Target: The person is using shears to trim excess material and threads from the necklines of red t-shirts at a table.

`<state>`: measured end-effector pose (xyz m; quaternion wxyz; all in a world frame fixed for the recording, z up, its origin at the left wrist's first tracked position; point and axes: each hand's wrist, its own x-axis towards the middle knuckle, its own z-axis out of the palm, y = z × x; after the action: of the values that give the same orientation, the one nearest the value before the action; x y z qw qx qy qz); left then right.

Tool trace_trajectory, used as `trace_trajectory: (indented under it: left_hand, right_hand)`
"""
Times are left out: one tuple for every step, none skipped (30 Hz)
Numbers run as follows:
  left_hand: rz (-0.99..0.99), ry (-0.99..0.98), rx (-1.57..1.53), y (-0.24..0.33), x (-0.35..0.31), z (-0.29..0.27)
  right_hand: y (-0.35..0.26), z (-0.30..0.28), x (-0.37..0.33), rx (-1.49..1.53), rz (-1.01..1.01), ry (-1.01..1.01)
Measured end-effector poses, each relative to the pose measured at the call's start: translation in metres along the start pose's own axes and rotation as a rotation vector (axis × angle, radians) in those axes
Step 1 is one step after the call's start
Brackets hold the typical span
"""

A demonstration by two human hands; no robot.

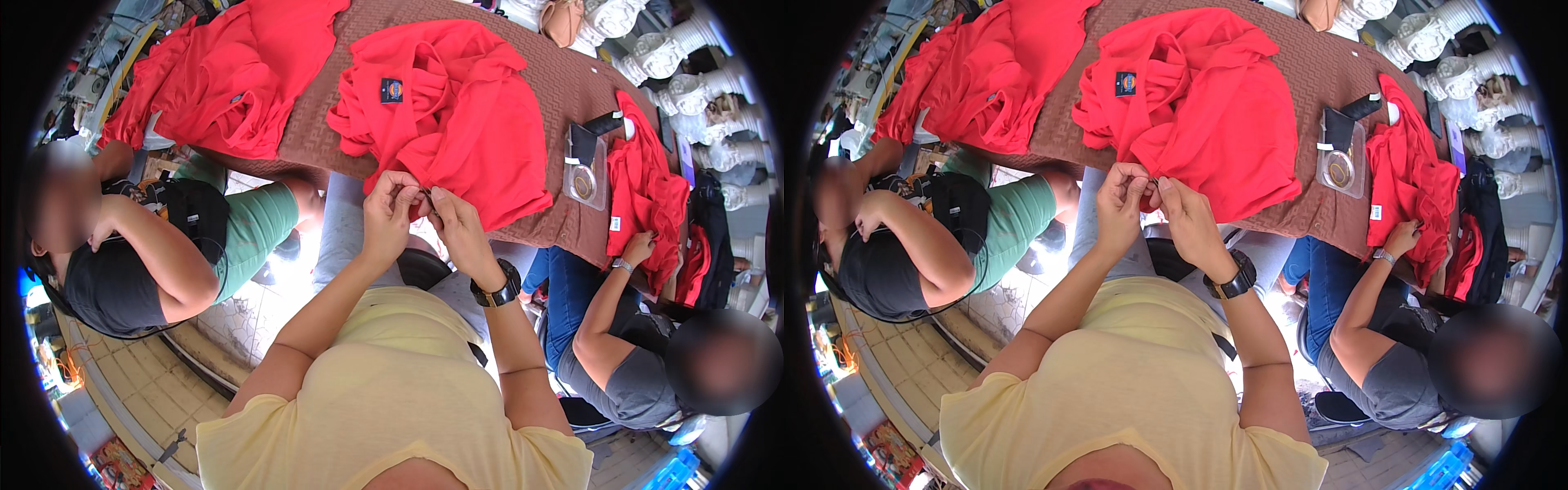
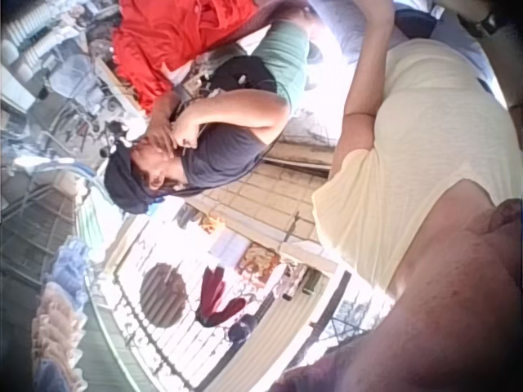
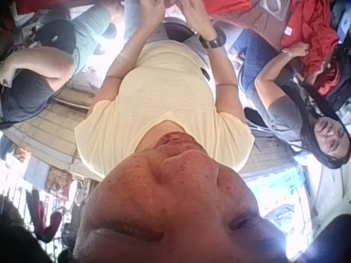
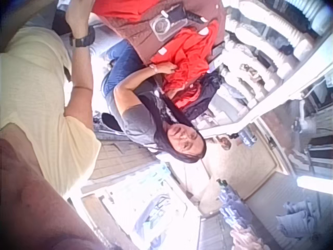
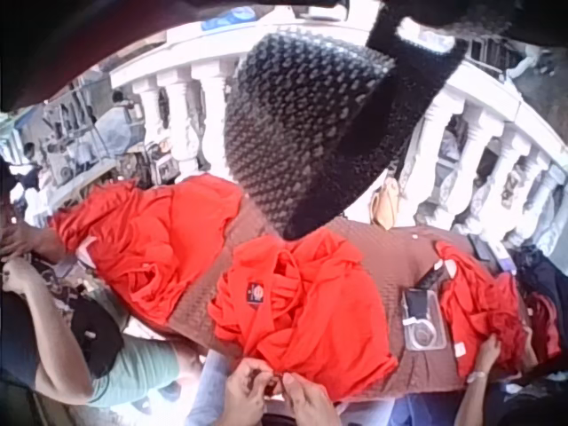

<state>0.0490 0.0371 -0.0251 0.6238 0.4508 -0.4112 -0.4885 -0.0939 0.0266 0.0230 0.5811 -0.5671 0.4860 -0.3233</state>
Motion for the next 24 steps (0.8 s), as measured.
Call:
trace_trajectory:
  left_hand:
    - [-0.004,-0.007,-0.006,0.000,0.000,-0.001]
    - [-0.001,-0.009,-0.012,0.000,0.000,-0.001]
    - [0.003,-0.011,-0.018,0.000,0.000,-0.002]
    - [0.006,-0.014,-0.023,0.000,-0.001,-0.002]
    - [0.014,-0.017,-0.007,-0.001,-0.001,-0.002]
    - [0.021,-0.021,0.009,-0.002,-0.002,-0.003]
    - [0.028,-0.026,0.024,-0.003,-0.001,-0.003]
    - [0.033,-0.035,0.021,-0.003,-0.001,-0.003]
    - [0.037,-0.043,0.019,-0.002,-0.001,-0.002]
    - [0.043,-0.051,0.017,-0.001,-0.001,-0.002]
    - [0.050,-0.046,0.019,-0.002,-0.001,-0.003]
    - [0.057,-0.041,0.021,-0.004,-0.001,-0.003]
    - [0.063,-0.037,0.024,-0.004,-0.001,-0.003]
    - [0.061,-0.037,0.005,-0.004,-0.002,-0.003]
    - [0.058,-0.038,-0.014,-0.003,-0.001,-0.002]
    - [0.057,-0.038,-0.033,-0.002,-0.001,-0.002]
    - [0.065,-0.027,-0.023,-0.004,-0.001,-0.002]
    - [0.074,-0.016,-0.013,-0.007,-0.002,-0.003]
    - [0.083,-0.007,-0.003,-0.009,-0.001,-0.004]
    - [0.101,-0.009,0.048,-0.011,-0.001,-0.005]
    - [0.120,-0.012,0.100,-0.012,0.000,-0.005]
    - [0.138,-0.011,0.153,-0.014,0.000,-0.006]
    - [0.108,0.001,0.066,-0.017,0.000,-0.007]
    - [0.078,0.013,-0.021,-0.020,0.000,-0.008]
  right_hand:
    - [0.001,0.000,0.002,0.013,0.001,-0.007]
    - [0.001,0.001,0.004,0.028,0.015,-0.014]
    - [0.000,0.001,0.005,0.042,0.029,-0.020]
    - [0.000,0.001,0.006,0.057,0.043,-0.027]
    - [0.000,0.001,0.007,0.057,0.059,-0.021]
    - [0.002,0.002,0.009,0.057,0.074,-0.016]
    - [0.002,0.002,0.010,0.055,0.090,-0.009]
    - [0.001,0.002,0.010,0.119,0.097,-0.005]
    - [-0.002,0.003,0.010,0.182,0.105,-0.001]
    - [-0.003,0.004,0.011,0.245,0.111,0.002]
    - [-0.003,0.003,0.012,0.266,0.131,-0.012]
    - [-0.003,0.001,0.013,0.287,0.152,-0.026]
    - [-0.003,0.000,0.014,0.309,0.173,-0.040]
    - [-0.004,-0.001,0.015,0.337,0.188,-0.049]
    - [-0.005,-0.002,0.016,0.365,0.202,-0.059]
    - [-0.006,-0.003,0.017,0.393,0.216,-0.068]
    - [-0.006,-0.003,0.018,0.389,0.228,-0.070]
    - [-0.004,-0.002,0.019,0.386,0.241,-0.072]
    - [-0.002,-0.002,0.020,0.383,0.253,-0.072]
    - [0.001,-0.001,0.021,0.379,0.228,-0.066]
    - [0.005,0.000,0.021,0.376,0.203,-0.059]
    - [0.005,0.001,0.021,0.372,0.179,-0.055]
    - [0.003,0.000,0.020,0.368,0.187,-0.076]
    - [0.000,-0.003,0.016,0.365,0.195,-0.098]
